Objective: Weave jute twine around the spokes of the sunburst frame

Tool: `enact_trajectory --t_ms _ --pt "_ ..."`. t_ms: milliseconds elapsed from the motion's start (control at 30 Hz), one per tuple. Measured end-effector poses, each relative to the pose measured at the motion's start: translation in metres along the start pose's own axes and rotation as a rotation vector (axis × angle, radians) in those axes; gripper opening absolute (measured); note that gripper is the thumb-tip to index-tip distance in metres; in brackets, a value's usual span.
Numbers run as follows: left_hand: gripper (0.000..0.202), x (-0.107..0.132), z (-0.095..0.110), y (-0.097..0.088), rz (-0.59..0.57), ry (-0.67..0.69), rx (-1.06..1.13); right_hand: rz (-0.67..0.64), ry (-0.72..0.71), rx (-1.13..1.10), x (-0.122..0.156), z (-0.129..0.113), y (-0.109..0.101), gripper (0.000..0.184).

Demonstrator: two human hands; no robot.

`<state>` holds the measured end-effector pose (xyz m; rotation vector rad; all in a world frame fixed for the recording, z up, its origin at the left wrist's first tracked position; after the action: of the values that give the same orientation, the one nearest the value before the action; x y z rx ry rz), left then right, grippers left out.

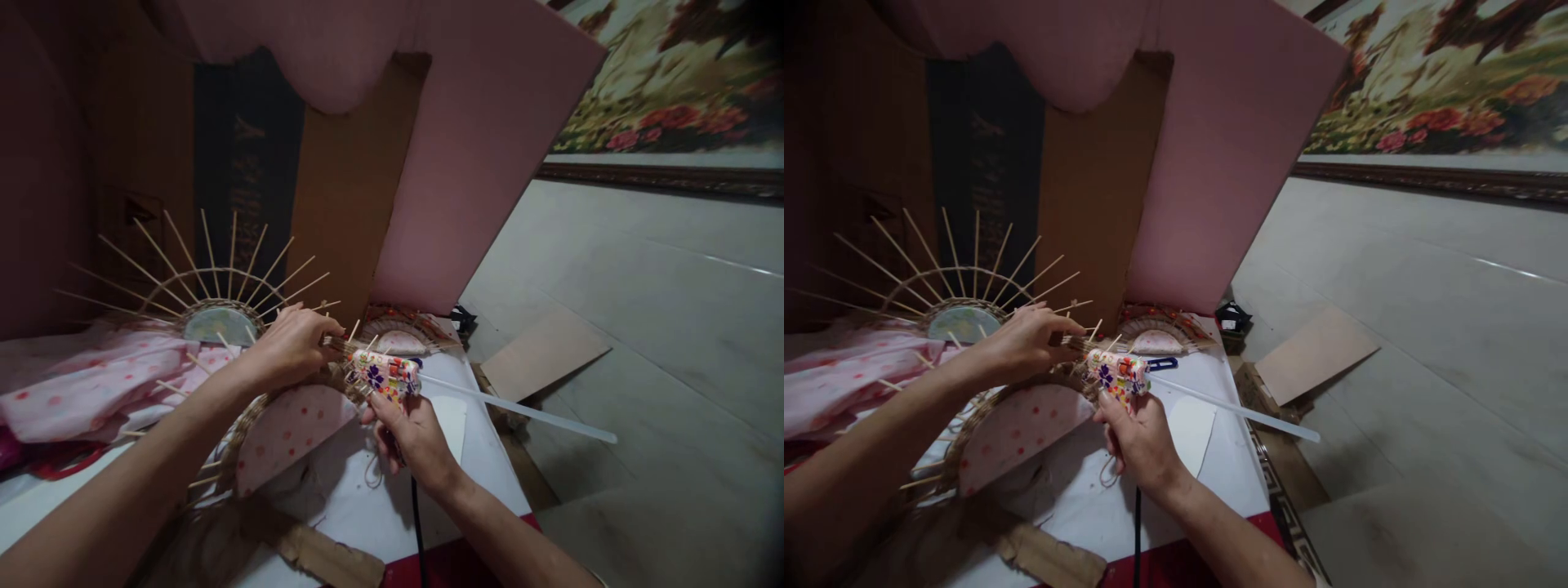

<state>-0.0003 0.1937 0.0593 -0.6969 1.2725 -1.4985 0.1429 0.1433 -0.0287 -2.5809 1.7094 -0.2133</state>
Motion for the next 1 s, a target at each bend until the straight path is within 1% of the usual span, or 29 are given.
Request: enact_trajectory --t_ms 200,367,533,733,1000 --pt "0.024 -0.0005 0.0002 0.0017 0.006 0.037 0.048 0.017 -0.031 0.03 -0.002 0.0025 0.0005 0.043" --pt "0.027 -0.0011 -0.0022 0.0023 0.025 0.037 0.044 0.024 -0.023 -0.004 -0.0038 0.0063 -0.0003 0.043" --pt "0.029 -0.0011 -0.001 0.0033 0.03 0.043 0.029 0.01 -0.041 0.018 -0.0055 0.005 0.0009 0.042" --pt "0.027 -0.0019 -0.0006 0.0042 0.031 0.051 0.018 0.012 -0.045 0.04 -0.0055 0.0023 0.001 0.042" --pt "0.027 -0.0002 0.0015 0.0048 0.033 0.063 0.027 0.014 -0.038 0.044 -0.0058 0.0062 0.0003 0.042"
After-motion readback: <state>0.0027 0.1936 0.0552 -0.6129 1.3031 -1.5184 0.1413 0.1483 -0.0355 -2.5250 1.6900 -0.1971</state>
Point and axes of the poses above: each hand's wrist, its own x-axis away from the middle knuckle, its own y-axis out of the palm, z = x × y, the point moved 9 cm from there along -x, towards the middle knuckle, and after that the axes turned 3 degrees about -z, right-handed, at the moved point
